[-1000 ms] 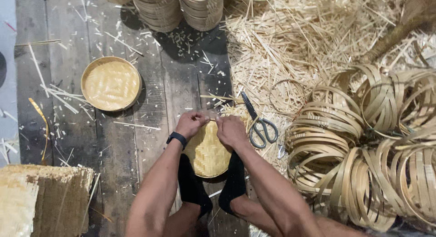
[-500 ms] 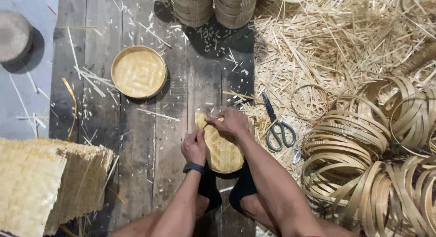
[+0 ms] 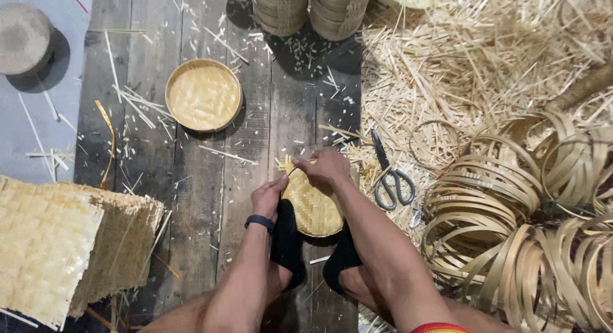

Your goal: The person constructs bamboo basket bases by pressing circular frames onto woven mats and trimming the edges using shears.

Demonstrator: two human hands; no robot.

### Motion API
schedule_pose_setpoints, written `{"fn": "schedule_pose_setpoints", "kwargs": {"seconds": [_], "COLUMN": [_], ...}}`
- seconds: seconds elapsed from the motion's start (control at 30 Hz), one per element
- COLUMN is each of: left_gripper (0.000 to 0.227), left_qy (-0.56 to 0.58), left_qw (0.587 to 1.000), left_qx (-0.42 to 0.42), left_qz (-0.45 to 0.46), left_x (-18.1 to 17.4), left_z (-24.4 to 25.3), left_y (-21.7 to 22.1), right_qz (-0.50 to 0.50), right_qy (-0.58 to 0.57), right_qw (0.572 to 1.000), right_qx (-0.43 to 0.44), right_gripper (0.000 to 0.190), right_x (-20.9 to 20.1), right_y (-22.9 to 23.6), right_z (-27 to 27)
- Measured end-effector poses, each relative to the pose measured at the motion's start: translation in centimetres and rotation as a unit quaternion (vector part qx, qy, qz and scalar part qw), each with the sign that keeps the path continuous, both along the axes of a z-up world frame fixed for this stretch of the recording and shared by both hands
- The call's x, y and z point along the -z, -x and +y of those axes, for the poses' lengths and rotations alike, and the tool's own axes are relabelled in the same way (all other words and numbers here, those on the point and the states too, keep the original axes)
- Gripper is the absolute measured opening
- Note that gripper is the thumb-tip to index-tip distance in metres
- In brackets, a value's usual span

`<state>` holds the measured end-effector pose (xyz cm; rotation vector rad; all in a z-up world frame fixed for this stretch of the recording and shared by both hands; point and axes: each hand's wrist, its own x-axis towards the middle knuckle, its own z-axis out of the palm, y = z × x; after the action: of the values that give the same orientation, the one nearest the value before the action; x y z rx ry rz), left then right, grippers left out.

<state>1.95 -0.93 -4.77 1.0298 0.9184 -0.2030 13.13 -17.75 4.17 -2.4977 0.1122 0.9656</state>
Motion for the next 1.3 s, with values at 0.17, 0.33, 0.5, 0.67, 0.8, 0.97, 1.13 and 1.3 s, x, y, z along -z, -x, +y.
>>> {"fn": "schedule_pose_setpoints", "kwargs": {"seconds": [0.17,0.33,0.5,0.67,0.8,0.97,1.13,1.3], "left_gripper": [0.04,0.041,0.036,0.032,0.038,0.045,0.054,0.054], "left_qy": [-0.41,-0.27,-0.126,-0.119,-0.417,-0.493,-0.401,-0.397], "left_qw": [0.9,0.958,0.99,0.989,0.902,0.823,0.86,0.854], "left_qx": [0.131,0.081,0.017,0.04,0.1,0.266,0.312,0.333], "left_qz": [0.068,0.046,0.066,0.081,-0.048,-0.1,0.048,0.05], "left_x": [-1.5,-0.1,1.3,1.6,2.2,1.6,-1.0,-2.6], "left_z": [-1.8,-1.0,-0.6,0.3,-0.2,-3.1,-4.2,-4.0], "left_y": [2.6,3.3,2.6,2.6,1.1,-4.0,-5.4,-6.0], "right_qz": [-0.368,-0.085,-0.015,-0.24,-0.289,0.006,0.013,0.038], "right_qy": [-0.04,0.035,0.092,-0.112,-0.077,-0.015,0.022,0.015], "right_qw": [0.911,0.955,0.946,0.951,0.929,0.959,0.962,0.969], "right_qx": [-0.182,-0.281,-0.31,-0.16,0.219,0.284,0.271,0.244], "right_gripper": [0.063,0.077,0.088,0.06,0.058,0.068,0.075,0.078], "right_x": [3.7,3.0,1.7,2.7,2.7,1.1,0.1,3.8], "right_y": [1.1,0.3,-1.2,1.0,4.1,5.2,4.5,4.6], "right_z": [0.6,2.6,3.6,0.9,-5.2,-5.5,-4.1,-5.2]}}
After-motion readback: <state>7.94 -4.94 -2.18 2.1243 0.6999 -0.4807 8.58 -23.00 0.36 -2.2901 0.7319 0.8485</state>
